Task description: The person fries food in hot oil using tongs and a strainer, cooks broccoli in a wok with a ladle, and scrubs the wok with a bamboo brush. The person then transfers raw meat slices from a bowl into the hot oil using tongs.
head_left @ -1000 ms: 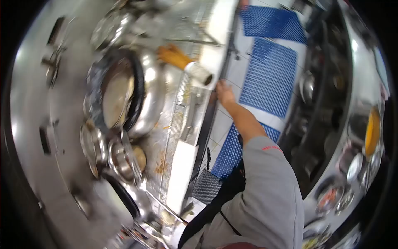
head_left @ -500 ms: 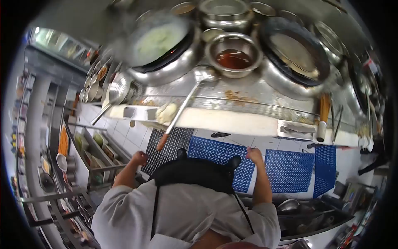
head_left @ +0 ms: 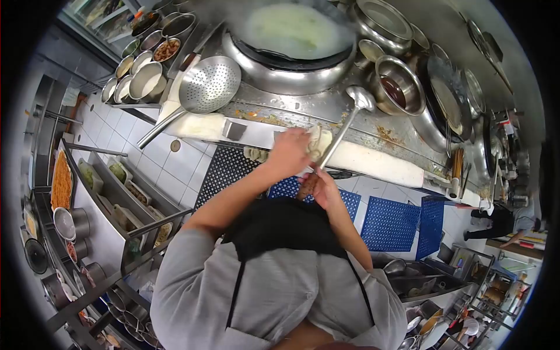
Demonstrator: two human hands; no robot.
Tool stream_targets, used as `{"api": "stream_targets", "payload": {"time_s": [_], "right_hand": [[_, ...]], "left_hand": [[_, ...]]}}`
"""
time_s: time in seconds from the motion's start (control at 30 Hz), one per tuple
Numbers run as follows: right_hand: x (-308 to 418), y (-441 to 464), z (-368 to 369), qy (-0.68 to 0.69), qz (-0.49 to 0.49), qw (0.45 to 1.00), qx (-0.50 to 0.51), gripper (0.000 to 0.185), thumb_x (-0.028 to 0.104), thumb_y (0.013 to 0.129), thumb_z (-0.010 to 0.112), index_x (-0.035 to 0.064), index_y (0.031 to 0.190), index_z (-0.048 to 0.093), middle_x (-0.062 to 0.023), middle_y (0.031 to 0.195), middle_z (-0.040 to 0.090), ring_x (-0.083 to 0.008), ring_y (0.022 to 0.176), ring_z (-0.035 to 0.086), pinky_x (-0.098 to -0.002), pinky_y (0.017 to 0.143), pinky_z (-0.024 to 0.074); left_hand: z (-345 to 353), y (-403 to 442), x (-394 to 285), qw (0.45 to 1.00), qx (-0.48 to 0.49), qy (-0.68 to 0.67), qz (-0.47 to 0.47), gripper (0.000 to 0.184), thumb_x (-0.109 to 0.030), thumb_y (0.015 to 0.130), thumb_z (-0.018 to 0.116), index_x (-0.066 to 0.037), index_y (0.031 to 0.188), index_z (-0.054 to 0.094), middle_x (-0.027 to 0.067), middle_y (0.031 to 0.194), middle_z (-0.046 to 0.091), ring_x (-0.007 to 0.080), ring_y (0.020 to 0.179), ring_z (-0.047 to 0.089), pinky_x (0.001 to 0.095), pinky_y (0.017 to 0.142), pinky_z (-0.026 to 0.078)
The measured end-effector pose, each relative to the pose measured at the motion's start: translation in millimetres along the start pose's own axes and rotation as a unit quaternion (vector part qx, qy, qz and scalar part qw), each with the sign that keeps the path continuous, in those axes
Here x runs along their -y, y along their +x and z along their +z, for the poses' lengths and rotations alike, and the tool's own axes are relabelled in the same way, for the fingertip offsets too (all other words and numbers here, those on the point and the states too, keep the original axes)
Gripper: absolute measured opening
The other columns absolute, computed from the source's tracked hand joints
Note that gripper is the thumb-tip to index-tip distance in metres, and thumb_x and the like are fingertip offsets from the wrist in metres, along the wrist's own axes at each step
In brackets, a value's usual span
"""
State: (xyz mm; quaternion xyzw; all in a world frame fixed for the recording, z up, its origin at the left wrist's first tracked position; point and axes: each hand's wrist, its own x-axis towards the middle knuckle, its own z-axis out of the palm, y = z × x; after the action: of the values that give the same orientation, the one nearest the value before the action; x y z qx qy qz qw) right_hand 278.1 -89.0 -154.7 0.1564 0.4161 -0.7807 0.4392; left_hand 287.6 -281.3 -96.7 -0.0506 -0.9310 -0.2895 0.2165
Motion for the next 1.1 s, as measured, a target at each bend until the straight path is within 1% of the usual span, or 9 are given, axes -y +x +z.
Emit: {"api": "stream_targets", "payload": {"time_s": [0.27,0.4,0.57,0.7,0.83,0.9,0.93,1.0,1.1], "right_hand": [[22.8,-36.6,-44.3,-0.219,-0.015,0.963,-0.156,0.030,0.027,0.093,0.063,0.0035,0.109,0.056,-0.0074,0.069,0.059,-0.0184,0.060,0.059,-0.0315,0.056,0.0514],[29.6,-38.5,-45.3,-0.592,-0.333,0.658,-0.325,0.040,0.023,0.087,0.067,-0.0018,0.118,0.061,-0.0087,0.077,0.062,-0.0185,0.065,0.058,-0.0304,0.064,0.0490],[6.4,-38.0,32.3,-0.405,-0.185,0.888,-0.117,0.038,0.020,0.087,0.067,0.0022,0.121,0.060,-0.0045,0.089,0.058,-0.0121,0.072,0.057,-0.0275,0.060,0.0493],[-52.6,41.9,72.1,-0.242,0.006,0.957,-0.159,0.043,0.023,0.089,0.065,0.0045,0.126,0.054,-0.0040,0.087,0.061,-0.0108,0.067,0.056,-0.0256,0.054,0.0486],[-107.7,137.5,61.2,-0.205,-0.047,0.976,-0.057,0.030,0.028,0.094,0.055,0.0047,0.113,0.059,-0.0088,0.091,0.064,-0.0172,0.061,0.059,-0.0323,0.052,0.0484],[-165.0,196.6,25.3,-0.404,-0.343,0.829,-0.180,0.035,0.033,0.097,0.047,0.0016,0.098,0.063,-0.0170,0.081,0.065,-0.0315,0.063,0.063,-0.0436,0.056,0.0482],[-142.5,148.8,59.5,-0.613,-0.396,0.673,-0.122,0.044,0.035,0.098,0.041,-0.0007,0.087,0.063,-0.0256,0.072,0.061,-0.0431,0.069,0.061,-0.0502,0.066,0.0477],[-149.3,118.1,74.8,-0.596,-0.299,0.706,-0.239,0.039,0.029,0.096,0.043,-0.0014,0.079,0.061,-0.0281,0.075,0.061,-0.0474,0.075,0.060,-0.0513,0.073,0.0471],[-137.6,62.4,89.4,-0.714,-0.289,0.592,-0.238,0.018,0.014,0.084,0.054,-0.0013,0.087,0.062,-0.0218,0.085,0.064,-0.0428,0.084,0.059,-0.0504,0.074,0.0464]], "left_hand": [[65.5,45.2,-8.3,0.966,0.207,0.147,-0.050,0.049,-0.024,0.070,0.069,0.005,0.108,0.059,0.0216,0.107,0.062,0.0317,0.100,0.060,0.0440,0.084,0.049],[21.1,53.5,3.3,0.921,0.195,-0.221,-0.256,0.046,-0.010,0.071,0.065,0.001,0.116,0.057,0.0174,0.112,0.062,0.0293,0.100,0.062,0.0434,0.083,0.051],[-51.1,32.7,26.7,0.545,0.075,-0.770,-0.323,0.059,-0.001,0.073,0.060,-0.002,0.131,0.048,0.0133,0.117,0.062,0.0273,0.102,0.063,0.0424,0.088,0.052],[-64.3,11.6,51.9,0.421,0.141,-0.838,-0.316,0.055,-0.011,0.083,0.065,-0.001,0.133,0.044,0.0139,0.118,0.061,0.0261,0.103,0.063,0.0454,0.092,0.052],[-105.6,-17.0,60.7,0.532,0.134,-0.748,-0.374,0.051,-0.018,0.089,0.063,-0.001,0.133,0.044,0.0147,0.116,0.061,0.0255,0.101,0.064,0.0432,0.085,0.055],[-129.4,-37.7,83.1,0.541,0.148,-0.734,-0.383,0.046,-0.018,0.089,0.061,-0.002,0.129,0.046,0.0172,0.110,0.062,0.0287,0.091,0.066,0.0450,0.074,0.058],[-142.8,-47.7,95.7,0.545,0.146,-0.723,-0.399,0.044,-0.020,0.088,0.062,-0.002,0.125,0.048,0.0177,0.102,0.063,0.0290,0.082,0.067,0.0428,0.068,0.058],[-162.2,-66.2,127.0,0.564,0.145,-0.700,-0.413,0.046,-0.024,0.085,0.063,-0.002,0.123,0.049,0.0178,0.092,0.064,0.0272,0.071,0.066,0.0387,0.061,0.057],[-177.3,-89.1,169.9,0.558,0.097,-0.708,-0.422,0.050,-0.022,0.083,0.065,0.000,0.124,0.048,0.0168,0.094,0.064,0.0259,0.074,0.066,0.0368,0.064,0.057]]}}
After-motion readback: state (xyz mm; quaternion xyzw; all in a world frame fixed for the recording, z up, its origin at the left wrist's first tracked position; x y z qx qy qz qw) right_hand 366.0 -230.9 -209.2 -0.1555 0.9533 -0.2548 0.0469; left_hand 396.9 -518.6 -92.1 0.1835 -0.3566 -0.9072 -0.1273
